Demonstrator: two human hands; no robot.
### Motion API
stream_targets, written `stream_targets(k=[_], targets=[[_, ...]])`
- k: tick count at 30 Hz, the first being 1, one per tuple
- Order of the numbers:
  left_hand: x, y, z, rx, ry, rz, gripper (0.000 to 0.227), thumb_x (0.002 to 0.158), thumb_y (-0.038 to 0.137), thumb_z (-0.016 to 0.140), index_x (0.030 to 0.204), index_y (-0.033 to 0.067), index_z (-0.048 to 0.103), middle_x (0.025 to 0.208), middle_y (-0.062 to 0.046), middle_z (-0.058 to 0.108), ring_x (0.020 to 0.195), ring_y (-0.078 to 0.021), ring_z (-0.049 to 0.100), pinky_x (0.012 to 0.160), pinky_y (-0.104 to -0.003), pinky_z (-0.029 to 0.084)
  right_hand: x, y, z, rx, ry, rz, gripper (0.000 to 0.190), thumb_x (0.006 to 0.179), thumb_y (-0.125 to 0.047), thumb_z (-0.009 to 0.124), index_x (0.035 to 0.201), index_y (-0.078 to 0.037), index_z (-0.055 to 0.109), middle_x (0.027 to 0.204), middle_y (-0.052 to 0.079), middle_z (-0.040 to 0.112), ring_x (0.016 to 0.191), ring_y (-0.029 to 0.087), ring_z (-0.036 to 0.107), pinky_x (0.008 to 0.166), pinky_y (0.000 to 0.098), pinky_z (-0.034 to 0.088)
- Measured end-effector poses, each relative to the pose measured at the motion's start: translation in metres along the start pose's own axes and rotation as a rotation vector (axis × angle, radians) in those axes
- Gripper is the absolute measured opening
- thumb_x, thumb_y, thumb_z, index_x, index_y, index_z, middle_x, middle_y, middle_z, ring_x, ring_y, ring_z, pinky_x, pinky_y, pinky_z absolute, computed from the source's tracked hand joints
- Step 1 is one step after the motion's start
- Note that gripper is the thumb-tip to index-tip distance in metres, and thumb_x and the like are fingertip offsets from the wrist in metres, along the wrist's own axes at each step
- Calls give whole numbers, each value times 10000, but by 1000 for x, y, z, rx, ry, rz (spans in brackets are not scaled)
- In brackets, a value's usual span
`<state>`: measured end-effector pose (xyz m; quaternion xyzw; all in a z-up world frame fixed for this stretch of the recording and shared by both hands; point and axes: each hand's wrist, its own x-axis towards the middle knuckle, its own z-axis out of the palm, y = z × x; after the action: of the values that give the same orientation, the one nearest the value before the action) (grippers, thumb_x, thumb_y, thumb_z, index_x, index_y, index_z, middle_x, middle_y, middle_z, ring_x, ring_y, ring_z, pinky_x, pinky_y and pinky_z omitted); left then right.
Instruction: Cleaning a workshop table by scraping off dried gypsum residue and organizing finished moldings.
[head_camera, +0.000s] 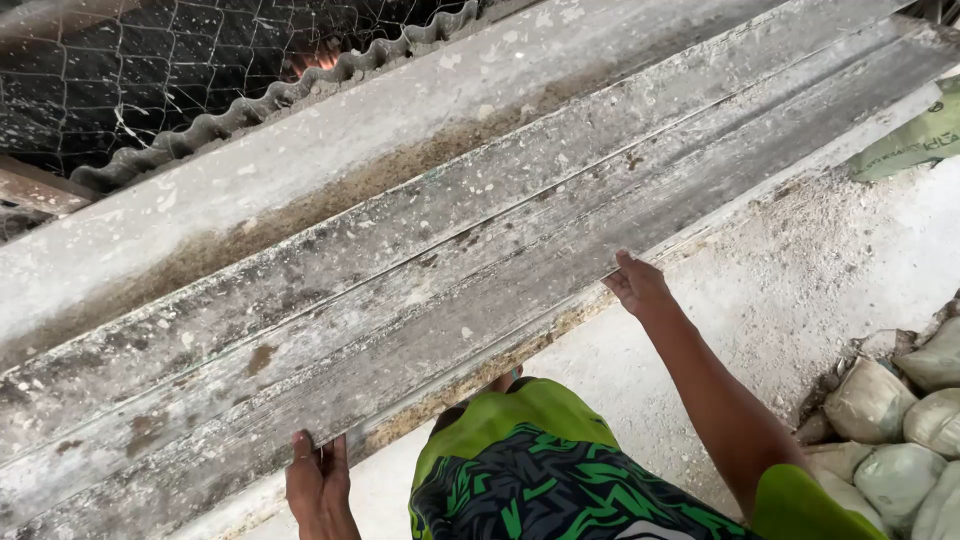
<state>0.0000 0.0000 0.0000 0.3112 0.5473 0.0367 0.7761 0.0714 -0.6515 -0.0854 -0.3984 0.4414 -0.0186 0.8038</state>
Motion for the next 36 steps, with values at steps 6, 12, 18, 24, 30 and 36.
stream_targets(k=[6, 12, 18, 24, 30, 36], targets=[[10, -5, -7, 17, -4, 23, 303, 1071, 287, 601, 1259, 53, 640, 1110, -59, 614, 952, -194, 548, 1052, -447, 538, -27, -11, 20, 38, 21, -20, 170, 1008, -183, 682, 1083, -41, 626, 874, 47, 612, 806, 170, 609, 972, 451, 600], [-16, 3, 8, 21, 57, 14, 322, 1050, 302, 597, 1278, 82, 652, 1185, -39, 618, 994, -186, 544, 1045, -402, 539, -31, -15, 23, 15, 36, -48, 188, 1002, -199, 693, 1098, -47, 643, 855, 38, 587, 762, 164, 596, 928, 429, 612], [-31, 13, 21, 21, 58, 45, 317, 1058, 302, 604, 1260, 65, 659, 1138, -45, 598, 984, -182, 539, 1036, -400, 552, -40, -19, 27, 72, 34, -73, 165, 990, -177, 704, 1078, -56, 635, 878, 28, 604, 781, 155, 613, 926, 432, 607], [-21, 14, 16, -3, 65, 68, 308, 1059, 312, 625, 1249, 71, 657, 1129, -34, 581, 981, -184, 542, 1037, -405, 552, -51, -30, 31, 83, 54, -77, 170, 992, -174, 708, 1080, -59, 618, 877, 26, 603, 792, 152, 617, 950, 436, 601], [-30, 24, 21, 18, -89, 86, 380, 1051, 341, 558, 1336, 97, 622, 1309, -29, 609, 1104, -211, 554, 1139, -457, 438, -37, -46, 30, 190, -1, -96, 221, 965, -146, 736, 1145, -35, 670, 762, 16, 600, 680, 139, 591, 942, 465, 633], [-71, 52, 70, -36, -133, 137, 441, 1048, 300, 550, 1357, -15, 568, 1341, -119, 602, 1215, -261, 571, 1178, -461, 436, -10, -68, 45, 319, -118, -98, 146, 1036, -72, 746, 1126, -35, 638, 961, 70, 711, 866, 185, 699, 954, 375, 553]])
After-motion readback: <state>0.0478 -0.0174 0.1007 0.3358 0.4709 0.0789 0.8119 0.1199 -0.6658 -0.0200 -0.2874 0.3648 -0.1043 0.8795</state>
